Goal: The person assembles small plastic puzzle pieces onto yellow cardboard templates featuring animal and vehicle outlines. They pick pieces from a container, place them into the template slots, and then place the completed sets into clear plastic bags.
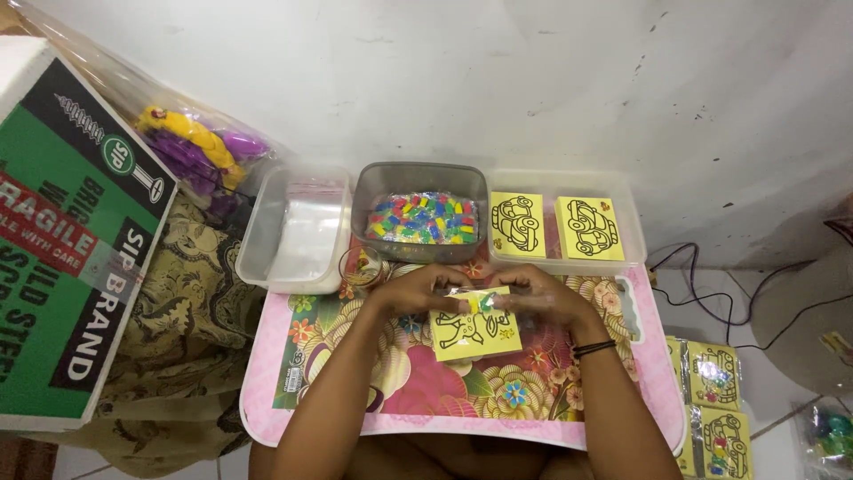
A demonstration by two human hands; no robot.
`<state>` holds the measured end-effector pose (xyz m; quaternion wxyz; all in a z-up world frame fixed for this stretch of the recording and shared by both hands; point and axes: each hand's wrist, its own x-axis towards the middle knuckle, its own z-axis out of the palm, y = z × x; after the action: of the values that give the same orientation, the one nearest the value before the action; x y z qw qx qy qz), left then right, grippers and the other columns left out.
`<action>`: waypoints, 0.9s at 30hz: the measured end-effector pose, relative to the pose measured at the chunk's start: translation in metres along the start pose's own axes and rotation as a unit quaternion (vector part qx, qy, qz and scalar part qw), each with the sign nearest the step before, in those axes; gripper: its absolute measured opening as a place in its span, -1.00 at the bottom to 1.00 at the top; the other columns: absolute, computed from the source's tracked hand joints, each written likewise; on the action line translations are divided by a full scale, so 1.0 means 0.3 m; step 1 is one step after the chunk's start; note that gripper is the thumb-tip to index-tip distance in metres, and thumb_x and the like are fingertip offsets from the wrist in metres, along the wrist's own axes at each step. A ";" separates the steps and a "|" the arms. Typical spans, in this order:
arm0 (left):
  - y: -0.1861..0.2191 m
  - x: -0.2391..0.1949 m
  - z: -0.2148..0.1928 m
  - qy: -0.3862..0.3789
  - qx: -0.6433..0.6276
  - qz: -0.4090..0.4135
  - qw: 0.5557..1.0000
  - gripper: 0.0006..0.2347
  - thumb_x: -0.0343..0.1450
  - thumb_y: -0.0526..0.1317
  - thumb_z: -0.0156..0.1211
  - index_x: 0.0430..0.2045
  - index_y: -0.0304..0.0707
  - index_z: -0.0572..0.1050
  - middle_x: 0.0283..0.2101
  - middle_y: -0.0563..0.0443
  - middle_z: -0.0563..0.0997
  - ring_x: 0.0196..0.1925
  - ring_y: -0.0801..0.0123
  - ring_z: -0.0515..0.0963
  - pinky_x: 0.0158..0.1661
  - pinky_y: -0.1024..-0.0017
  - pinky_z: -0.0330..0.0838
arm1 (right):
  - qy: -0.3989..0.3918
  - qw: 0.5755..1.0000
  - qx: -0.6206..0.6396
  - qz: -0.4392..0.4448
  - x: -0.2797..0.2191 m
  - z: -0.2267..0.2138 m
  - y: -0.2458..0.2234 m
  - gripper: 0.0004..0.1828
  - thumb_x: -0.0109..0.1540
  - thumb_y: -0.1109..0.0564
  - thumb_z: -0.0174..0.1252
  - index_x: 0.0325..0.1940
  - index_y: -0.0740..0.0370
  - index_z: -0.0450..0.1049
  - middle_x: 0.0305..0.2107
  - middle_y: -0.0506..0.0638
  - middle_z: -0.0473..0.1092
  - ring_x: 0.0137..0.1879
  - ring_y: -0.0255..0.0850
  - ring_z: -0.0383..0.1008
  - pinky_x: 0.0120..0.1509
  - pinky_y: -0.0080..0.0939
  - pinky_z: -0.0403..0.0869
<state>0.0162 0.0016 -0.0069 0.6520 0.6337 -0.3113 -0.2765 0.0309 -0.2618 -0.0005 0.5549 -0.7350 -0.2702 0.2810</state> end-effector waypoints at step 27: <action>-0.028 0.005 -0.009 0.019 -0.109 0.022 0.994 -0.54 0.29 -0.33 0.47 0.06 -0.46 0.45 -0.19 -0.24 0.65 -0.26 0.27 0.65 -0.39 0.38 0.62 | 0.155 0.965 0.173 -0.125 -0.044 0.011 0.107 -0.71 0.26 0.07 0.14 -0.25 0.39 0.61 -0.41 0.11 0.53 -0.22 -0.14 0.48 -0.06 -0.15 0.45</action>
<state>0.0195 0.0018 -0.0154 0.7286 0.5571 -0.2809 -0.2827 0.0219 -0.2766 -0.0308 0.7390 -0.6231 -0.2178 0.1346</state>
